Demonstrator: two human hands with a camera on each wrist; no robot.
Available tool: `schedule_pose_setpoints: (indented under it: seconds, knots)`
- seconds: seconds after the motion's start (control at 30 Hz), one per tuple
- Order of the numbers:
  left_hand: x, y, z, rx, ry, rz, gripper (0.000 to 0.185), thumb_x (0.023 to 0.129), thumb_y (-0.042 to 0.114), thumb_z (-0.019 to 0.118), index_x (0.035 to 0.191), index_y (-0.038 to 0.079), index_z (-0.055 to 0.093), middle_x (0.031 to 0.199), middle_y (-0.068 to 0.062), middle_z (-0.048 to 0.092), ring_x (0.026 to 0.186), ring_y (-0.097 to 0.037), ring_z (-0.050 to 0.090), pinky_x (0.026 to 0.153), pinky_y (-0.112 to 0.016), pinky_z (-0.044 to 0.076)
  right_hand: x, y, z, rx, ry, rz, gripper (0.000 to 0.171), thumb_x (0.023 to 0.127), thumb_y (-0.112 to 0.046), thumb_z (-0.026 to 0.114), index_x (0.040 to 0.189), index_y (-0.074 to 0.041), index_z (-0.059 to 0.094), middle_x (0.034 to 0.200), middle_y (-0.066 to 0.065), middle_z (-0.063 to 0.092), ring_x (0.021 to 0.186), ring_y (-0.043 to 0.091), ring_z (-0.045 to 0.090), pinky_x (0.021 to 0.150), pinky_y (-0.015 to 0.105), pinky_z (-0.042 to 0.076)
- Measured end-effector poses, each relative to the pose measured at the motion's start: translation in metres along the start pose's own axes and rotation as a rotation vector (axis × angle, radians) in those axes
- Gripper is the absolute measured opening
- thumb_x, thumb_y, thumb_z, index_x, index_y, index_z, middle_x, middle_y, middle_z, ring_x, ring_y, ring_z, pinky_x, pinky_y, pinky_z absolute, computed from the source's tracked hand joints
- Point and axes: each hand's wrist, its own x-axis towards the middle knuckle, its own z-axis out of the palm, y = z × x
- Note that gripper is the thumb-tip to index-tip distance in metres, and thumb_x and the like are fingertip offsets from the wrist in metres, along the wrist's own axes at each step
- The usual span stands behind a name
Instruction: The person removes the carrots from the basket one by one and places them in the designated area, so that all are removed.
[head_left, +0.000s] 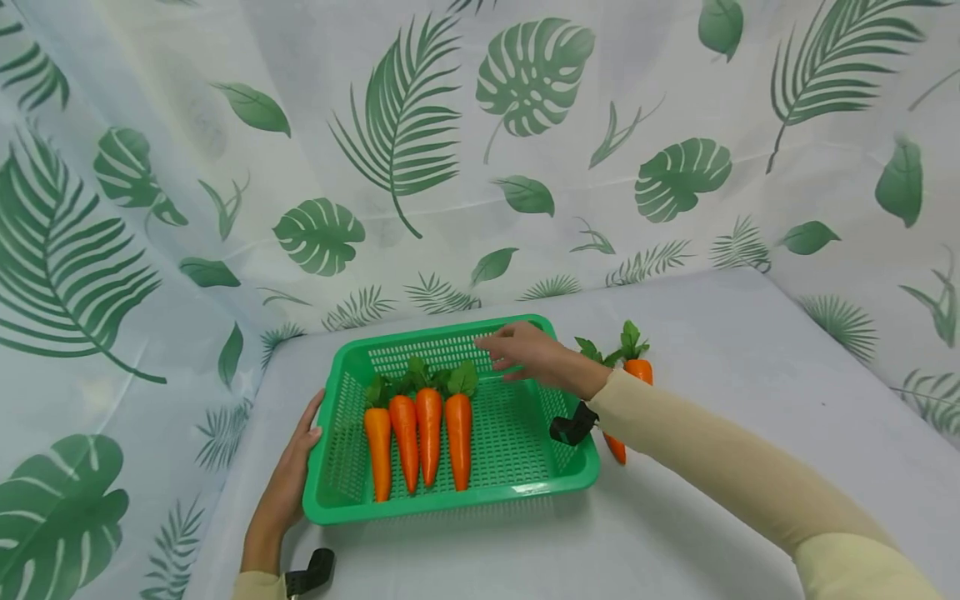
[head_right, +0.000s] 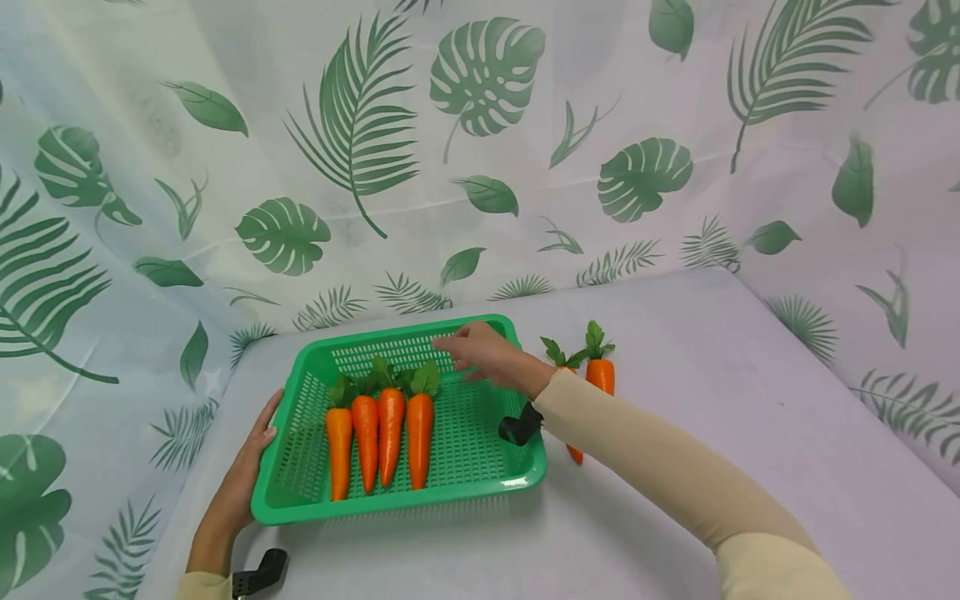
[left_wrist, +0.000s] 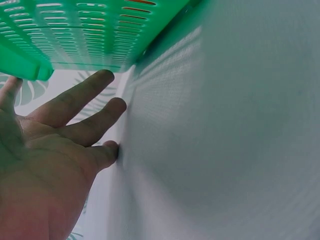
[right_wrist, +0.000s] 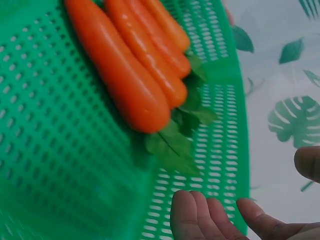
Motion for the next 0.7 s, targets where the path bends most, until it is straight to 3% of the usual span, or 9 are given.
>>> schedule_pose_setpoints:
  seconds: [0.2,0.7]
  knots:
    - [-0.001,0.000,0.000,-0.011,-0.002,-0.004,0.060,0.119,0.042,0.026,0.175,0.031,0.009,0.178,-0.010,0.008,0.130,-0.024,0.044,0.094,-0.031,0.049,0.003,0.008,0.013,0.014,-0.007,0.041,0.061,0.110,-0.029,0.063,0.152,0.010,0.044,0.148,0.034,0.049,0.136,0.049,0.053,0.108,0.056,0.048]
    - [0.000,-0.001,0.001,0.003,0.016,-0.001,0.059,0.119,0.041,0.027,0.175,0.032,0.011,0.176,-0.011,0.014,0.123,-0.025,0.051,0.090,-0.033,0.052,0.009,0.015,0.020,0.047,-0.005,0.061,0.057,0.108,-0.026,0.066,0.149,0.010,0.048,0.147,0.035,0.050,0.133,0.049,0.056,0.105,0.056,0.050]
